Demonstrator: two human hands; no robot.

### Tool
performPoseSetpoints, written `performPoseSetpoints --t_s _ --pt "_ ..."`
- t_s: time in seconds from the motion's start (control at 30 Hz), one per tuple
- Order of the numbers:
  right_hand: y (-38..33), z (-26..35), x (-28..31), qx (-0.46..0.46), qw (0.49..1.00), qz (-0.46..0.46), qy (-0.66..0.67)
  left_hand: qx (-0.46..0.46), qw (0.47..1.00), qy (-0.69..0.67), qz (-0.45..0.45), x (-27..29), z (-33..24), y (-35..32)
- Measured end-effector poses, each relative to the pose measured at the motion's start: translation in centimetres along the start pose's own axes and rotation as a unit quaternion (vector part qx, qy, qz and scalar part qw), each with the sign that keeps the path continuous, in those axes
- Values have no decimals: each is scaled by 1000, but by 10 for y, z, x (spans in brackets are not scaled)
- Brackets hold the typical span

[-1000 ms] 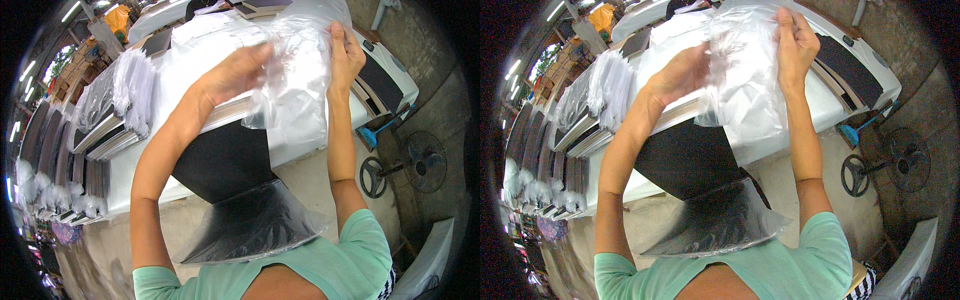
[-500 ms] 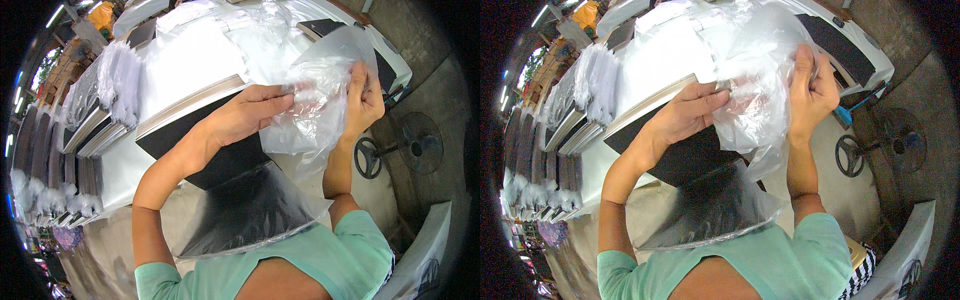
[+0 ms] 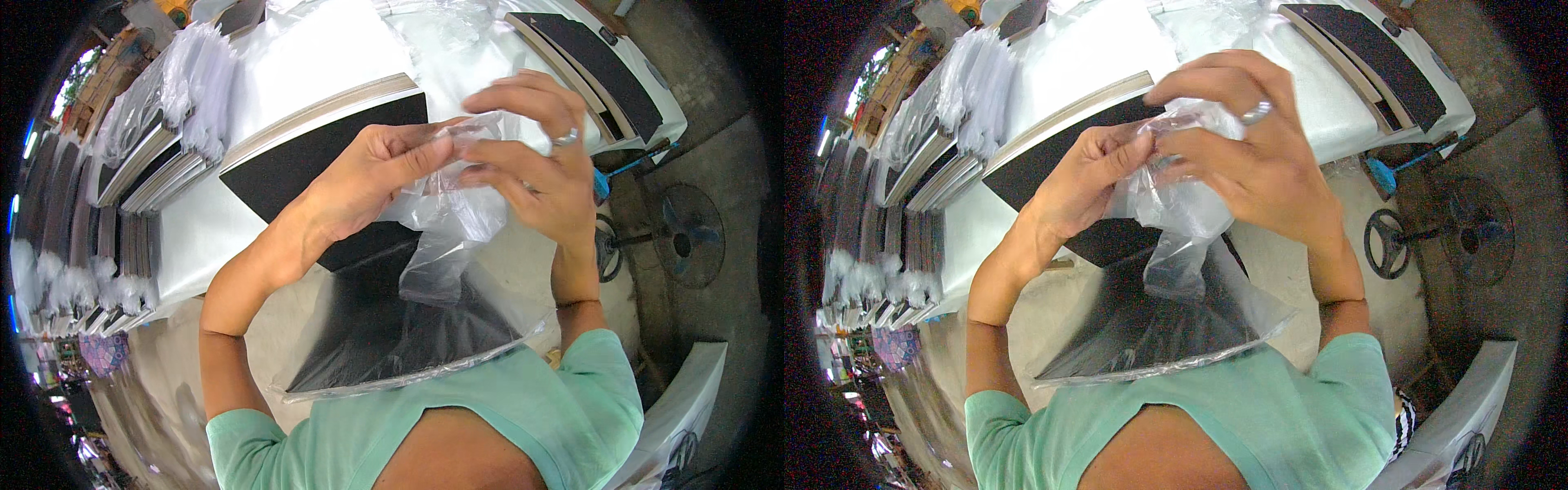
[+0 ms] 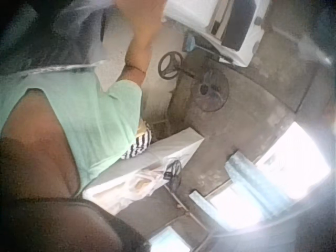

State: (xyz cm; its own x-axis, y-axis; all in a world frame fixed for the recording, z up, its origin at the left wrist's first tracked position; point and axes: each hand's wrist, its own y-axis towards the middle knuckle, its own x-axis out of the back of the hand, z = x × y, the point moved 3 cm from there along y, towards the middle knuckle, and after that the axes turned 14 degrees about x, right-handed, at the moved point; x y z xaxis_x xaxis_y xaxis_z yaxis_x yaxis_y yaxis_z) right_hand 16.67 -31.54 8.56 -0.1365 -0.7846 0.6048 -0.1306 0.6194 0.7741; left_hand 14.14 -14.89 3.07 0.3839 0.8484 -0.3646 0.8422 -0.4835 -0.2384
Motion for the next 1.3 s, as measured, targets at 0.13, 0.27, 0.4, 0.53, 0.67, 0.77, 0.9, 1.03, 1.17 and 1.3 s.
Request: performPoseSetpoints --t_s 0.13,0.27,0.4,0.53,0.67,0.77,0.9,1.03,1.17,1.3 --pt "9 -1 -15 18 999 9 47 -18 996 -88 23 -3 3 -8" --pt "12 -3 -26 34 997 36 56 -55 997 -31 -52 10 9 -13" --pt "13 -4 -34 11 997 50 65 -111 984 43 -133 22 12 -20" --pt "2 -16 -52 -77 992 55 79 -74 960 216 -164 20 5 -29" --pt "-3 -23 -58 -108 979 119 127 -58 971 180 -146 23 5 -37" --pt "7 -12 -57 -15 991 81 107 -61 990 52 -113 29 8 -38" --pt "15 4 -68 36 986 56 150 -71 994 -7 -81 34 12 -40" --pt "19 5 -75 54 985 60 150 -54 990 -101 -86 38 16 -41" --pt "20 8 -80 53 984 65 158 -72 980 -179 -51 39 21 -42" --pt "21 10 -76 66 978 68 184 -118 981 -101 -119 40 25 -39"
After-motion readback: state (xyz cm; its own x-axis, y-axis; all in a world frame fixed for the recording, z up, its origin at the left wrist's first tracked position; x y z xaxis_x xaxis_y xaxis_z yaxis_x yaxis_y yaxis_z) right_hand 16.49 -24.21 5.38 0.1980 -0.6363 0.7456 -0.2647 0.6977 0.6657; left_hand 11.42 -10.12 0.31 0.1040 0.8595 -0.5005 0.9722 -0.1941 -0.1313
